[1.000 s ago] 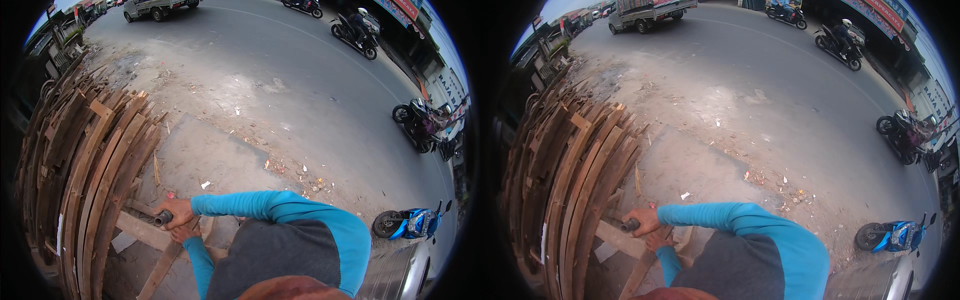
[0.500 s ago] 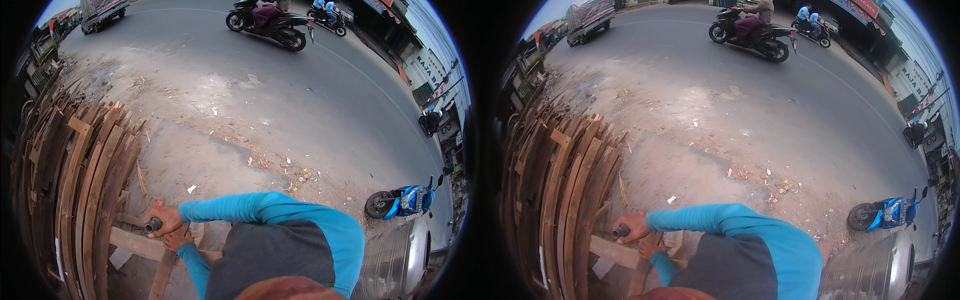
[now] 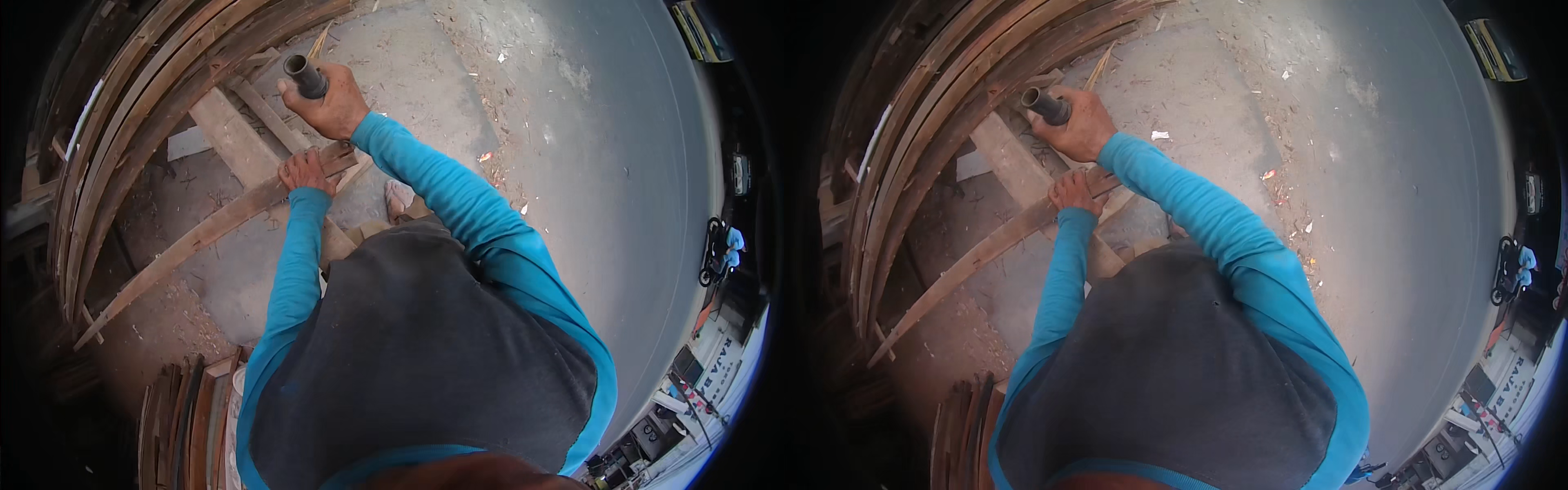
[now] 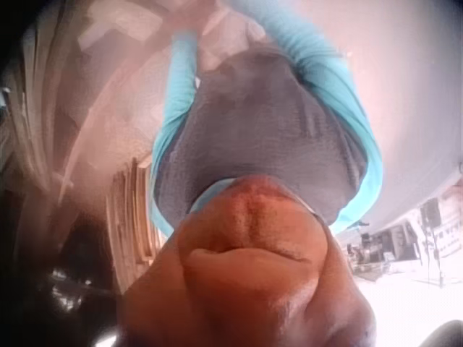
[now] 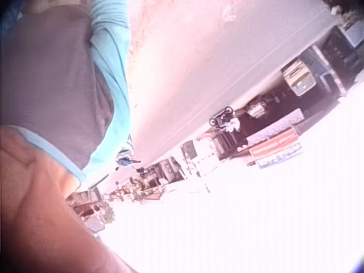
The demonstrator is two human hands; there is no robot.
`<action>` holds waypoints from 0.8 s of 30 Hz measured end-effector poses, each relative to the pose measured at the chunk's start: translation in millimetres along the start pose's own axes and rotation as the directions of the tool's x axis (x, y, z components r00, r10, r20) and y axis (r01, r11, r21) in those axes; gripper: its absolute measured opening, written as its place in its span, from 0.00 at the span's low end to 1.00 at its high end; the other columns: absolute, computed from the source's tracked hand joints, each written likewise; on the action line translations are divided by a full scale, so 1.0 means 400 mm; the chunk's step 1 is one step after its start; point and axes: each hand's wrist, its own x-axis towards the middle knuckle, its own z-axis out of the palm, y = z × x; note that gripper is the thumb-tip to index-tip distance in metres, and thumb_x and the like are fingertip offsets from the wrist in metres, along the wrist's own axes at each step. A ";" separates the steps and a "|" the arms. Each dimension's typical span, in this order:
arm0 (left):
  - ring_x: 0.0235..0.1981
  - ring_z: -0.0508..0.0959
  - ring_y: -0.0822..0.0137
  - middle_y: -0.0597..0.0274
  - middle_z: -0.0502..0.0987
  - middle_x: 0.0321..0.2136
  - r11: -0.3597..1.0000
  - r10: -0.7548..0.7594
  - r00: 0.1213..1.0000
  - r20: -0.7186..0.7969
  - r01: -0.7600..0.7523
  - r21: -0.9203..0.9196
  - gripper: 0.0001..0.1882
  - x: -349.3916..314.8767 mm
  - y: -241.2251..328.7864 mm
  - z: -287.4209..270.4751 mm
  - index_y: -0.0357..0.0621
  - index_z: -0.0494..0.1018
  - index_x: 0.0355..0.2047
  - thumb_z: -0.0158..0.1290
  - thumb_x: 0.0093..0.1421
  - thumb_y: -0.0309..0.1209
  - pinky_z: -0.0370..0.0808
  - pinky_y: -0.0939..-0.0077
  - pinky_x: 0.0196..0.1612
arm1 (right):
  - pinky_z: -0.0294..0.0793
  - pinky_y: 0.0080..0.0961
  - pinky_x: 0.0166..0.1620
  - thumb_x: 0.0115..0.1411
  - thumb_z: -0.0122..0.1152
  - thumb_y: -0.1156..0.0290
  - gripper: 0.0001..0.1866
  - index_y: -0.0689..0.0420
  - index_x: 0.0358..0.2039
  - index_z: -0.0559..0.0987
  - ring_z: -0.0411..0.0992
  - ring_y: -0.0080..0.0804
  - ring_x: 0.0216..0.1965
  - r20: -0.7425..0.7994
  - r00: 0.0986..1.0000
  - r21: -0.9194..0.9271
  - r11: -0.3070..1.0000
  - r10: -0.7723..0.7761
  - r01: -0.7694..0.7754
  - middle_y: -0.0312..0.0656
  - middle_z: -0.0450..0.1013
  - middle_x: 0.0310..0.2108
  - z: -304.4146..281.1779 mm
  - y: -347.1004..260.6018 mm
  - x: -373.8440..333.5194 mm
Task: The person selects a piece of wood from a pile, moves it to a workbench, and then hammers several nails into it to secure it to another piece of wood.
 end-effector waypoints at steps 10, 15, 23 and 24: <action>0.61 0.59 0.50 0.51 0.65 0.54 0.993 -0.115 0.991 0.075 0.117 -0.030 0.40 -0.023 0.007 0.003 0.51 0.65 0.57 0.69 0.46 0.50 0.45 0.46 0.66 | 0.68 0.28 0.27 0.57 0.69 0.61 0.14 0.56 0.28 0.75 0.68 0.26 0.21 0.006 0.912 0.051 0.910 -0.411 0.410 0.37 0.70 0.19 0.062 -0.043 0.035; 0.61 0.60 0.50 0.51 0.66 0.53 0.992 -0.122 0.989 0.089 0.120 0.029 0.42 -0.015 0.008 0.009 0.50 0.65 0.58 0.69 0.45 0.50 0.45 0.47 0.66 | 0.60 0.25 0.21 0.58 0.69 0.65 0.19 0.58 0.17 0.70 0.59 0.17 0.18 0.052 0.977 -0.089 0.973 -0.207 0.211 0.30 0.63 0.14 -0.022 -0.030 0.082; 0.62 0.60 0.50 0.50 0.66 0.54 0.992 -0.123 0.989 0.076 0.124 -0.003 0.44 -0.016 0.006 -0.004 0.49 0.63 0.58 0.68 0.45 0.53 0.45 0.47 0.67 | 0.64 0.23 0.24 0.59 0.69 0.67 0.14 0.60 0.22 0.76 0.63 0.17 0.20 0.094 0.990 0.058 0.994 -0.102 0.097 0.31 0.67 0.16 0.006 -0.003 0.024; 0.62 0.60 0.50 0.50 0.66 0.54 0.992 -0.126 0.989 0.077 0.127 -0.004 0.44 -0.016 0.006 -0.004 0.49 0.63 0.58 0.68 0.45 0.53 0.45 0.47 0.67 | 0.65 0.24 0.24 0.59 0.69 0.67 0.14 0.61 0.23 0.76 0.63 0.18 0.20 0.096 0.989 0.044 0.994 -0.108 0.104 0.33 0.68 0.16 0.008 -0.001 0.023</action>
